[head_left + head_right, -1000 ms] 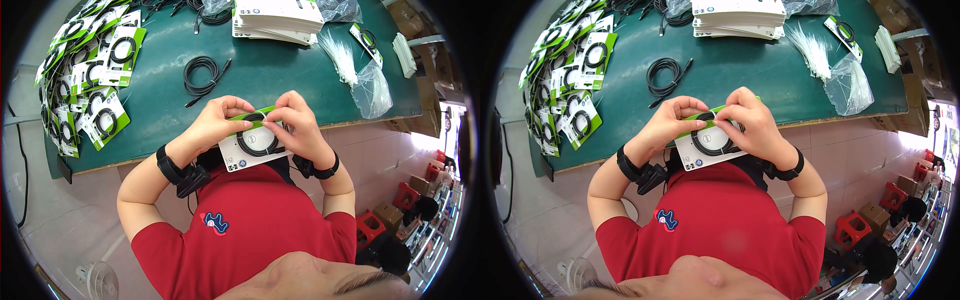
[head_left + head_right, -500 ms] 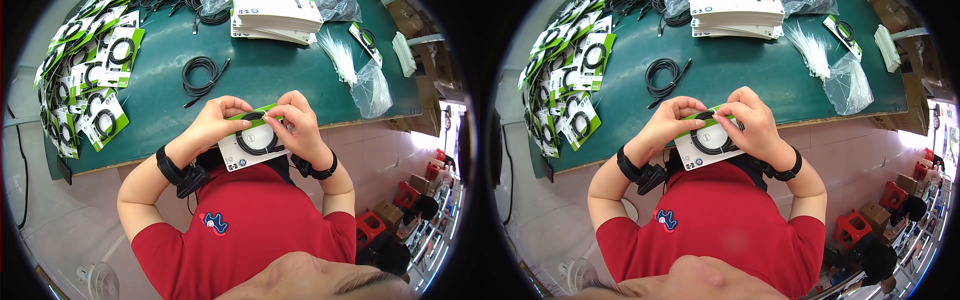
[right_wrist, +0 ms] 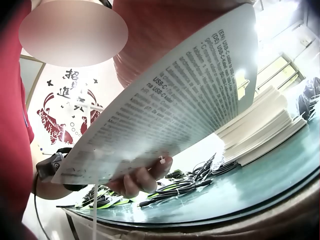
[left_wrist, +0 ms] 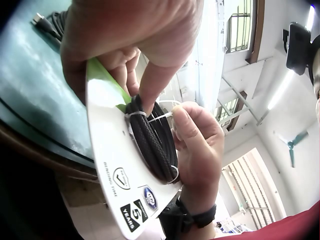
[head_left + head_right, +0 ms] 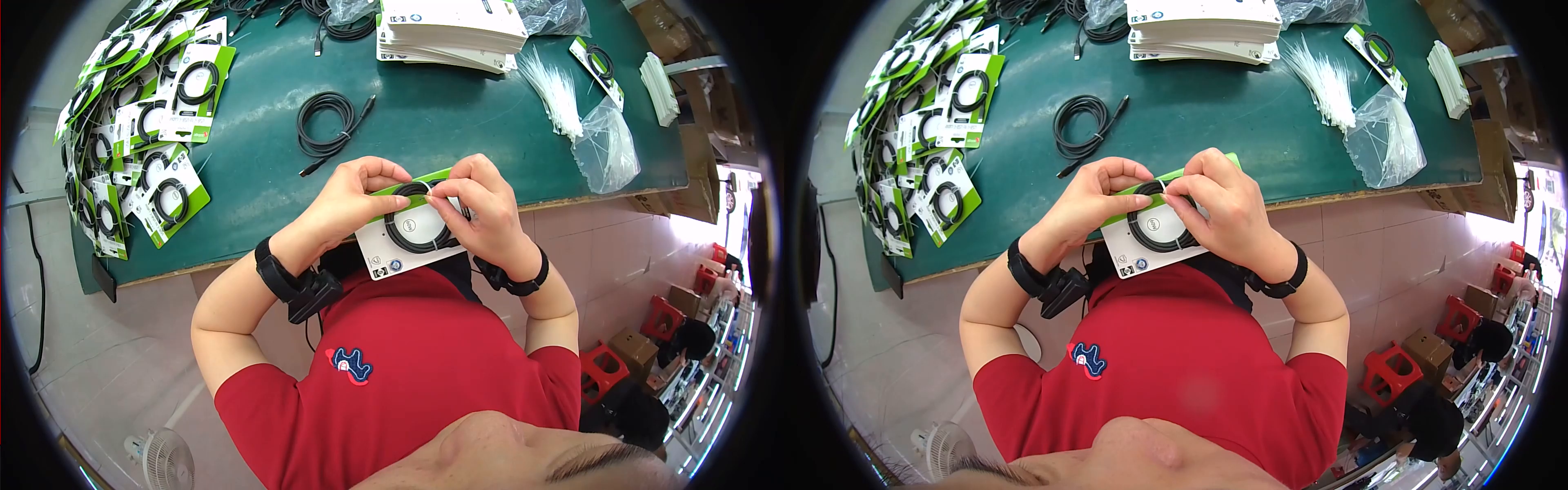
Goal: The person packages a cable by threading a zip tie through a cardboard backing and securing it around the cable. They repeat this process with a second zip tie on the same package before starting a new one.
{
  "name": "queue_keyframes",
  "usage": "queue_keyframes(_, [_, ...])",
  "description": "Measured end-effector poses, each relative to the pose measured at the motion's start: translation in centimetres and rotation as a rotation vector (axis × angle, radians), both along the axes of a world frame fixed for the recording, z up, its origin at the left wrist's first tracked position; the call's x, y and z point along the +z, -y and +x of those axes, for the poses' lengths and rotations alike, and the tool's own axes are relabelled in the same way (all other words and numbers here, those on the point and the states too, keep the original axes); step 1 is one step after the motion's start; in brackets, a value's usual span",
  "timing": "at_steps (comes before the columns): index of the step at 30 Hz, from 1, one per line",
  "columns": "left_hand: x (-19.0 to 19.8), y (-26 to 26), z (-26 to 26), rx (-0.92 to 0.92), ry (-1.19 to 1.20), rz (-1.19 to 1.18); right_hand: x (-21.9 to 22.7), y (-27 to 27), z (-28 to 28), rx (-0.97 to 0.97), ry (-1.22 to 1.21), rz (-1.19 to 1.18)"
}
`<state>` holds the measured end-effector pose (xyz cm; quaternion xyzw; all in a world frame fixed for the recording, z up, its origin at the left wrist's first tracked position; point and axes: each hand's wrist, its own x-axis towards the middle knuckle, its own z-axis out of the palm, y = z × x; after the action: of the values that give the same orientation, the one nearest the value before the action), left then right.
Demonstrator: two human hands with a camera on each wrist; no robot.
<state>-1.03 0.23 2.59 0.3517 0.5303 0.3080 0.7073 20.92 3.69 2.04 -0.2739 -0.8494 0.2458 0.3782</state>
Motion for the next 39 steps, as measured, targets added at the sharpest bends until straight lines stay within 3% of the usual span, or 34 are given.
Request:
queue_keyframes(23, [0.0, -0.1, 0.0, 0.011, 0.034, -0.039, 0.0, 0.6, 0.1, 0.006, 0.103, -0.02])
queue_keyframes(30, [0.1, -0.1, 0.1, 0.014, 0.032, -0.061, 0.3, 0.5, -0.2, 0.03, 0.214, 0.108])
queue_keyframes(33, [0.1, 0.0, -0.1, 0.024, 0.005, 0.037, 1.3, -0.5, 1.0, 0.028, 0.125, 0.021])
queue_keyframes(35, [0.4, 0.1, -0.3, 0.025, -0.013, 0.095, 1.3, -1.9, 2.9, -0.204, -0.131, 0.02])
queue_keyframes(36, [0.6, 0.3, -0.4, 0.071, 0.055, 0.103, 1.0, -2.5, 3.8, -0.208, -0.139, 0.029])
queue_keyframes(38, [0.9, 0.5, -0.5, 0.156, 0.191, 0.118, -0.4, -3.3, 5.0, -0.286, -0.403, -0.665])
queue_keyframes(39, [1.0, 0.6, -0.4, 0.145, 0.187, 0.124, -1.6, -3.1, 5.1, -0.292, -0.412, -0.657])
